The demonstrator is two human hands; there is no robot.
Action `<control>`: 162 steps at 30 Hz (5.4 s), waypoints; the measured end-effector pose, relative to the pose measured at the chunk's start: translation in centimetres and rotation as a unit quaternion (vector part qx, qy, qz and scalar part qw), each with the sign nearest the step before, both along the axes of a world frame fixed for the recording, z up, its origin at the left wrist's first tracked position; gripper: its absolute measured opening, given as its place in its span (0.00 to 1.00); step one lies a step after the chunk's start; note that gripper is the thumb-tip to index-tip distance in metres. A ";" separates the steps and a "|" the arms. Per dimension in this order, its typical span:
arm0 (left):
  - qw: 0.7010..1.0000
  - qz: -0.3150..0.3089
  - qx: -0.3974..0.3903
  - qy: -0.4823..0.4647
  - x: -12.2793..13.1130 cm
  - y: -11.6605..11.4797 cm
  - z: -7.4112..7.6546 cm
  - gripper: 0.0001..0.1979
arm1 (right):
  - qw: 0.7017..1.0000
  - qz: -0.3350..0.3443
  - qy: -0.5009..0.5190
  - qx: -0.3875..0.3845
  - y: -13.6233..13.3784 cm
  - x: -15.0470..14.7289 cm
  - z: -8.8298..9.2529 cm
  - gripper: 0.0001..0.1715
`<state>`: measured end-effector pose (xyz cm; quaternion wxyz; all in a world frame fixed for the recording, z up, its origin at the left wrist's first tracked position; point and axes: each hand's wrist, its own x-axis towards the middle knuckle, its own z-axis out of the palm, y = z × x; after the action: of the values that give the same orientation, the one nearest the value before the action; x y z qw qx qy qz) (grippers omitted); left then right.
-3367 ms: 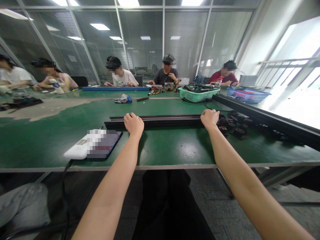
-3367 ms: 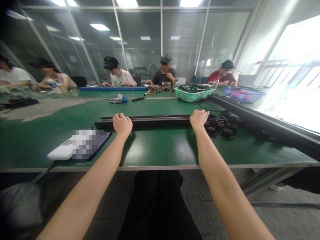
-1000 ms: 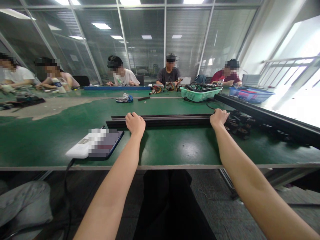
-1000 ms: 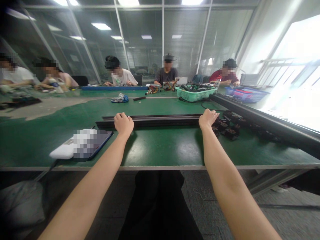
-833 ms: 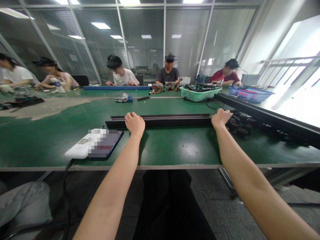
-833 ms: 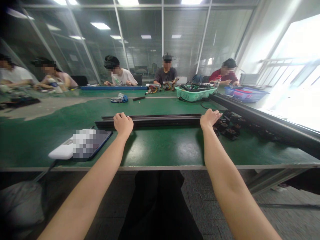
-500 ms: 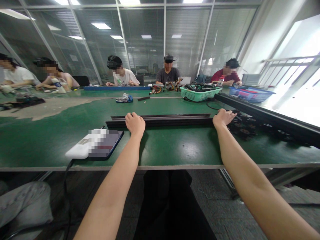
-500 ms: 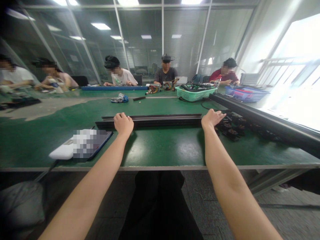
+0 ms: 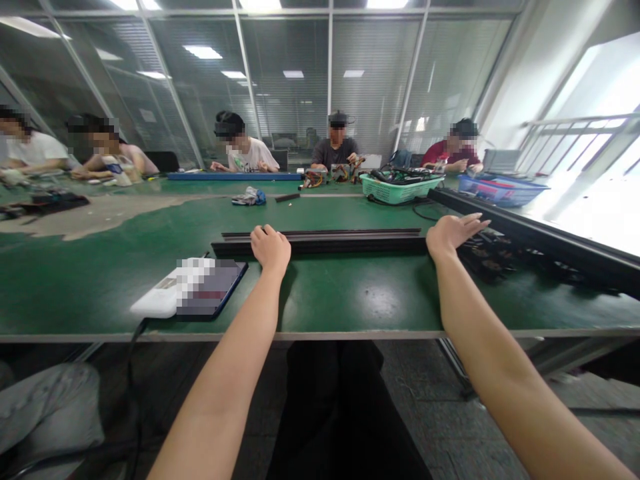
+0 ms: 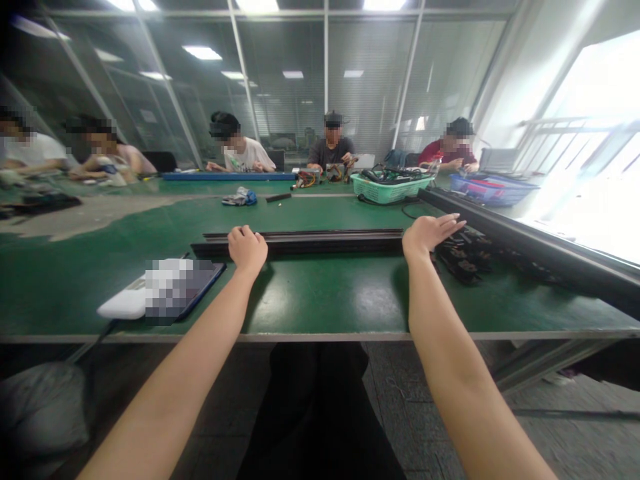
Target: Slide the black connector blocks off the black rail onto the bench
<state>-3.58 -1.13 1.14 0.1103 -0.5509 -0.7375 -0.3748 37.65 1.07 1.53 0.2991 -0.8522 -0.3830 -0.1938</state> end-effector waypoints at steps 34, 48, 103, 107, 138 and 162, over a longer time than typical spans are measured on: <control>0.996 0.060 0.019 -0.067 -2.0 0.3 1.6 0.19 | 0.748 0.659 -0.040 -0.062 1.8 -35.2 0.3 0.28; 0.995 0.060 -0.005 -0.074 -1.7 0.1 1.8 0.19 | 0.813 0.577 -0.010 -0.082 1.1 -36.4 0.2 0.23; 0.997 0.016 -0.008 -0.071 -1.8 -0.6 1.8 0.20 | 0.834 0.539 0.047 -0.108 -0.1 -35.5 0.9 0.24; 0.997 0.017 -0.004 -0.071 -1.7 -0.6 1.9 0.20 | 0.837 0.533 0.053 -0.109 -0.2 -35.3 1.0 0.24; 0.998 0.008 -0.011 -0.060 -1.8 -0.4 1.6 0.20 | 0.846 0.520 0.058 -0.102 -0.6 -34.7 1.1 0.16; 0.999 0.004 -0.007 -0.042 -1.8 0.0 1.2 0.20 | 0.856 0.499 0.067 -0.115 -0.7 -34.3 1.4 0.17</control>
<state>-5.37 -1.13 2.37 0.0770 -0.5327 -0.7462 -0.3918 3.32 0.34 2.97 0.2806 -0.5859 -0.7556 0.0847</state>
